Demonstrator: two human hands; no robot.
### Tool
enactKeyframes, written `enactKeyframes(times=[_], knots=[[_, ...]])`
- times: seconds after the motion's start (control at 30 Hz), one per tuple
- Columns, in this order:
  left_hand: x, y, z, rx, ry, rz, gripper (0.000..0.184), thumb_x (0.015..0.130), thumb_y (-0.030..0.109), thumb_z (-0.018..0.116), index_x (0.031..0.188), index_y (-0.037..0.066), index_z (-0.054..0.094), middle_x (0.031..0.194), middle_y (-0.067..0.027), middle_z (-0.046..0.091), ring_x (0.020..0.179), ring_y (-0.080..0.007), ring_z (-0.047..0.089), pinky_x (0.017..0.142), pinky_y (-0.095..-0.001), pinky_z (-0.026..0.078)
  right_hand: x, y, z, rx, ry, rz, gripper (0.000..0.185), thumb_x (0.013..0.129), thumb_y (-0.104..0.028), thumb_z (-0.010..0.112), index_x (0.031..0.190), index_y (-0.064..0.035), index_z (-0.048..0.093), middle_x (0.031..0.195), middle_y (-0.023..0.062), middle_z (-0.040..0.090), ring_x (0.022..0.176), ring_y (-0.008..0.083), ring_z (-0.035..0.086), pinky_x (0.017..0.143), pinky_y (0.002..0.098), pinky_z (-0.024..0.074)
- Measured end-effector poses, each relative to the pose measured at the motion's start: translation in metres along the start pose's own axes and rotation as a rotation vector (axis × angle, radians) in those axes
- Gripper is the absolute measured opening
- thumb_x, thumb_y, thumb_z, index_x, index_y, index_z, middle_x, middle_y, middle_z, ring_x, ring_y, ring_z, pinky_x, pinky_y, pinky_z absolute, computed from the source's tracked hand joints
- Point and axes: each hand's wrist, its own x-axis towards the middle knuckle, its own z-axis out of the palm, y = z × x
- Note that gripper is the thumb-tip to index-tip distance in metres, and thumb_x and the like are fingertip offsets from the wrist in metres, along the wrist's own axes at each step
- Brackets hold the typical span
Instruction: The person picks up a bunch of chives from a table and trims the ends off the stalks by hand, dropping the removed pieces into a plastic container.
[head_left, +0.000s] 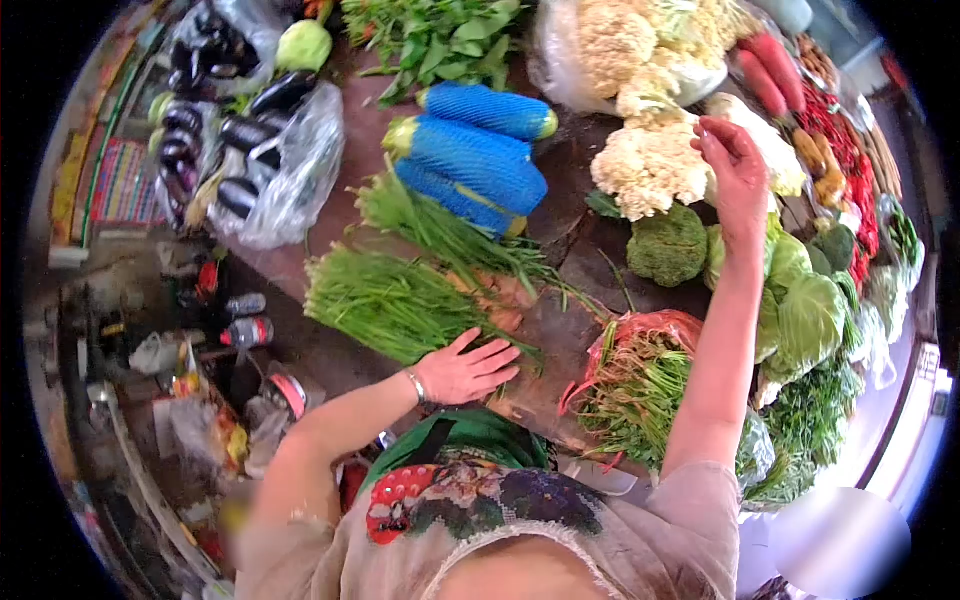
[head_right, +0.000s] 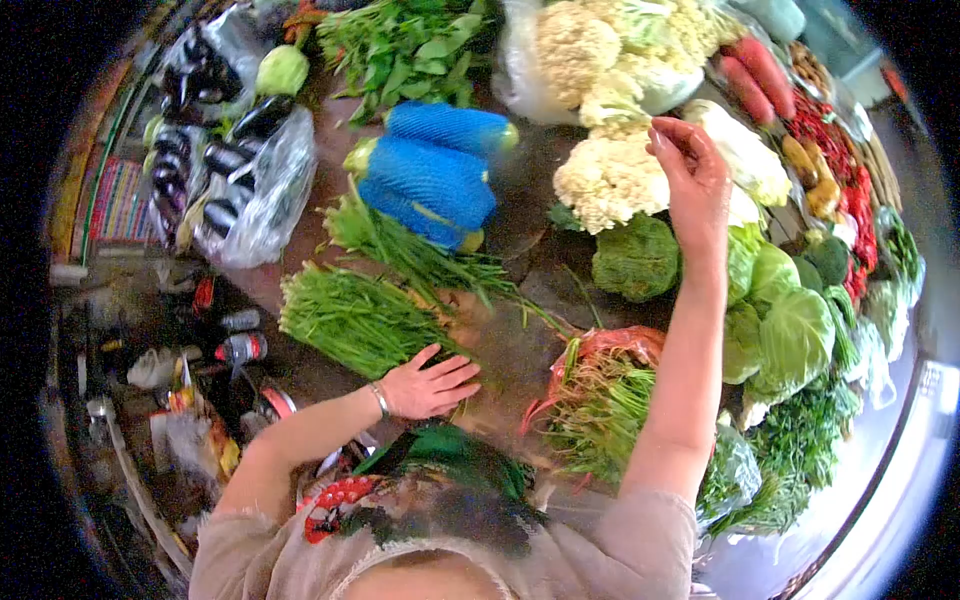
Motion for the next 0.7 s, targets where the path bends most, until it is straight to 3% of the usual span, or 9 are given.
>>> enactKeyframes(times=[0.17,0.2,0.23,0.3,0.37,0.4,0.43,0.63,0.7], knots=[[-0.016,-0.007,-0.016,0.063,-0.013,-0.024,0.062,0.082,0.035,0.059,0.139,0.021,0.04,0.147,-0.0038,0.033,0.134,-0.0202,0.033,0.112,-0.0507,0.014,-0.035,-0.054,0.024,0.417,-0.222,0.065,0.022,0.091,-0.009,0.054,0.111,0.0013,0.059,0.1,0.012,0.064,0.092,0.0189,0.062,0.084,0.0308,0.0484],[-0.014,-0.004,-0.012,0.051,0.004,-0.025,0.062,0.082,0.035,0.059,0.139,0.02,0.039,0.148,-0.0037,0.033,0.135,-0.02,0.032,0.113,-0.0505,0.013,-0.044,-0.055,0.023,0.662,-0.214,0.064,0.022,0.092,-0.008,0.051,0.111,0.0008,0.058,0.1,0.0133,0.064,0.093,0.021,0.062,0.082,0.0321,0.0489],[-0.012,-0.001,-0.009,0.038,0.021,-0.026,0.062,0.082,0.035,0.058,0.139,0.02,0.039,0.148,-0.0037,0.033,0.135,-0.0197,0.032,0.113,-0.0502,0.013,-0.044,-0.053,0.034,0.968,-0.453,0.028,0.023,0.092,-0.012,0.053,0.112,-0.0023,0.058,0.097,0.0116,0.064,0.089,0.0198,0.061,0.079,0.0308,0.0489],[-0.014,0.0,-0.006,0.069,0.019,-0.029,0.062,0.084,0.035,0.057,0.14,0.02,0.037,0.149,-0.0038,0.031,0.137,-0.0198,0.029,0.114,-0.05,0.01,-0.063,-0.059,0.066,0.337,-0.349,0.348,0.021,0.091,-0.012,0.056,0.111,-0.0055,0.06,0.093,0.0097,0.065,0.08,0.0159,0.06,0.072,0.0279,0.0484],[-0.015,0.001,-0.005,0.087,0.018,-0.026,0.062,0.085,0.035,0.055,0.141,0.019,0.035,0.15,-0.0038,0.029,0.138,-0.02,0.027,0.114,-0.0497,0.008,-0.088,-0.034,0.098,-0.167,-0.404,-0.07,0.019,0.09,-0.011,0.057,0.108,-0.0066,0.061,0.088,0.0064,0.065,0.069,0.0107,0.058,0.064,0.0247,0.0467],[-0.016,0.002,-0.004,0.095,0.02,-0.025,0.062,0.086,0.034,0.055,0.142,0.018,0.034,0.15,-0.0038,0.028,0.139,-0.0201,0.026,0.115,-0.0496,0.006,-0.102,-0.041,0.108,0.104,-0.389,0.256,0.016,0.09,-0.009,0.058,0.105,-0.0046,0.062,0.086,0.0044,0.065,0.066,0.0074,0.056,0.061,0.0226,0.0455],[-0.016,0.002,-0.004,0.084,0.03,-0.023,0.06,0.086,0.034,0.055,0.141,0.018,0.036,0.149,-0.004,0.03,0.139,-0.0201,0.026,0.115,-0.0496,0.007,-0.116,-0.051,0.116,0.25,-0.404,0.372,0.016,0.09,-0.009,0.058,0.104,-0.0037,0.062,0.084,0.0022,0.064,0.068,0.0062,0.055,0.062,0.0218,0.0455],[-0.016,0.003,-0.006,-0.013,0.172,-0.005,0.047,0.084,0.03,0.057,0.129,0.017,0.048,0.142,-0.0055,0.04,0.135,-0.0203,0.032,0.112,-0.0509,0.016,-0.181,-0.03,0.155,-0.082,-0.506,0.203,0.024,0.085,-0.008,0.063,0.108,-0.0017,0.061,0.091,0.0045,0.065,0.084,0.01,0.059,0.075,0.0252,0.0487],[-0.014,0.002,-0.005,-0.024,0.175,-0.01,0.046,0.085,0.032,0.057,0.128,0.016,0.05,0.141,-0.0062,0.041,0.134,-0.0212,0.033,0.111,-0.051,0.018,-0.196,-0.039,0.17,-0.049,-0.56,0.301,0.029,0.083,-0.01,0.065,0.111,-0.002,0.06,0.098,0.0059,0.065,0.089,0.0118,0.06,0.079,0.0268,0.0484]])
